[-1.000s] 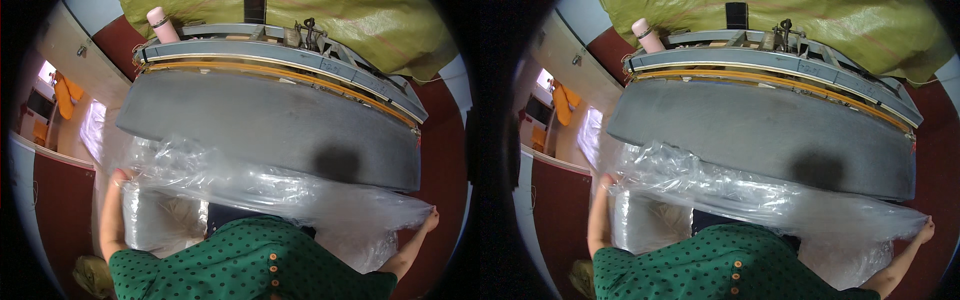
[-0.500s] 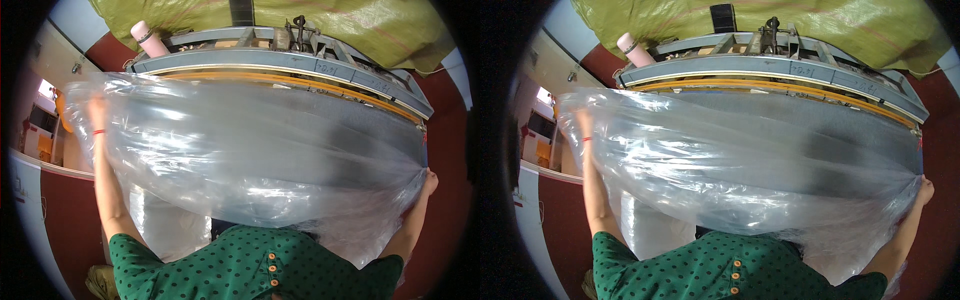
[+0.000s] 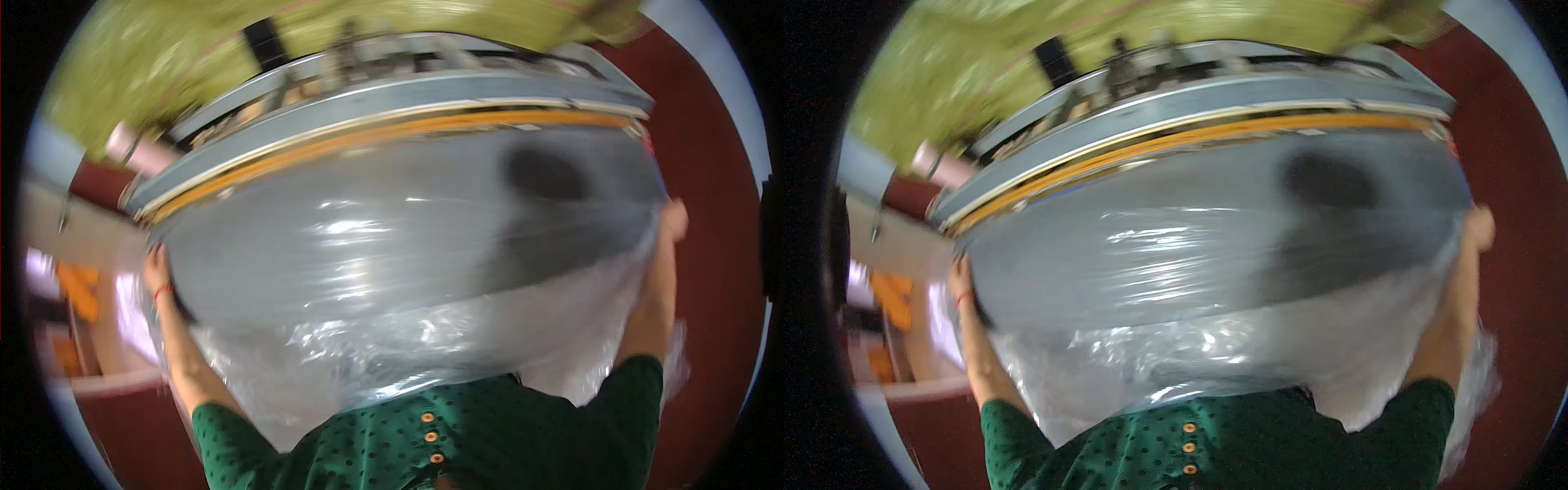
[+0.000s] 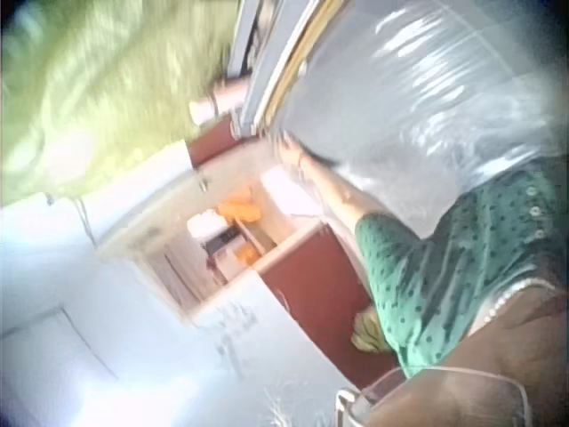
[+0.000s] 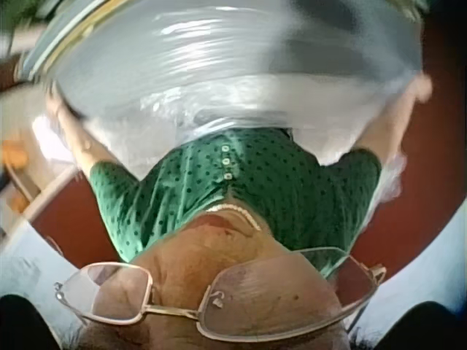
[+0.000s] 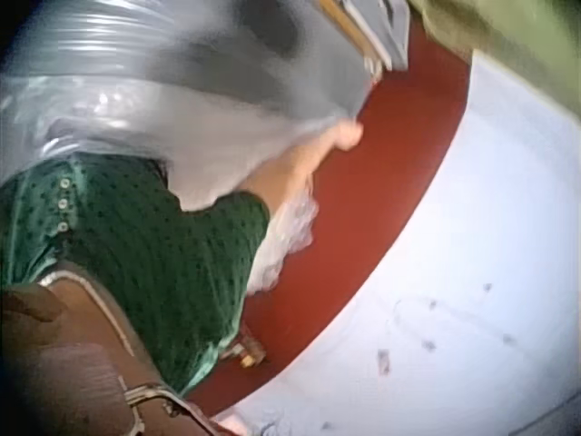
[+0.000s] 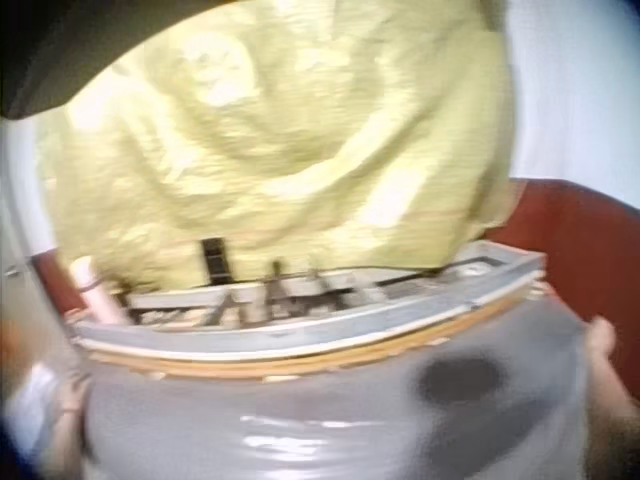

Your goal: Placing and aligning a plastic sheet on a sealing machine and activating the heat seal.

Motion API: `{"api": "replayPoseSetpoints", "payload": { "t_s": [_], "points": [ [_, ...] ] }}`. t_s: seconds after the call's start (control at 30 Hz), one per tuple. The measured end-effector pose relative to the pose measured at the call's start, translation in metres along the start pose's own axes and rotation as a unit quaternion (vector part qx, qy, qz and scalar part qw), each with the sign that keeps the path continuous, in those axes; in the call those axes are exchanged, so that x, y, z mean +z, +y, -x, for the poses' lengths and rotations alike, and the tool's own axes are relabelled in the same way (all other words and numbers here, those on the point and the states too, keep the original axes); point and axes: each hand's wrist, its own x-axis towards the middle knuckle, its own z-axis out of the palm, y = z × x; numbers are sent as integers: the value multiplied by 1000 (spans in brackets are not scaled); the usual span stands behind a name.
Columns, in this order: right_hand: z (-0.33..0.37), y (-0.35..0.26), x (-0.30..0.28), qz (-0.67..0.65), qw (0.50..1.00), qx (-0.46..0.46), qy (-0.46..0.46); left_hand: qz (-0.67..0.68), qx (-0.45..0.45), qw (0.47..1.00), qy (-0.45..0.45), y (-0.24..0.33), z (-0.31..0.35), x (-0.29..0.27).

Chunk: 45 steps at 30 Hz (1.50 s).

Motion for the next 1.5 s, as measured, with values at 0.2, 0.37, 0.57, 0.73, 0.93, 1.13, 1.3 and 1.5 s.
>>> {"api": "replayPoseSetpoints", "payload": {
  "t_s": [0.2, 0.37, 0.57, 0.73, 0.93, 1.13, 1.3, 1.5],
  "points": [
    [-11, 3, 7, -7, 1000, -4, 22, 339, 13, 937, 81, 204, 20, -3],
    [-15, 9, 15, -57, 997, -19, 42, 549, 154, 733, -370, 442, 169, -42],
    [-20, 13, 18, -78, 996, -7, 30, 507, 340, 441, -658, 611, 367, -68],
    [-20, 13, 20, -78, 996, -2, 36, 344, 324, 552, -687, 610, 409, -40],
    [-19, 12, 22, -77, 995, -16, 63, 479, 361, 154, -785, 572, 351, -58],
    [-16, 9, 17, -80, 996, 5, 39, 543, 258, 300, -741, 604, 402, -33],
    [-19, 10, 18, -86, 996, 8, 20, 510, 169, 374, -756, 647, 430, -9],
    [-18, 11, 19, -86, 996, -6, 27, 470, 203, 270, -816, 650, 394, -41]
  ]
}}
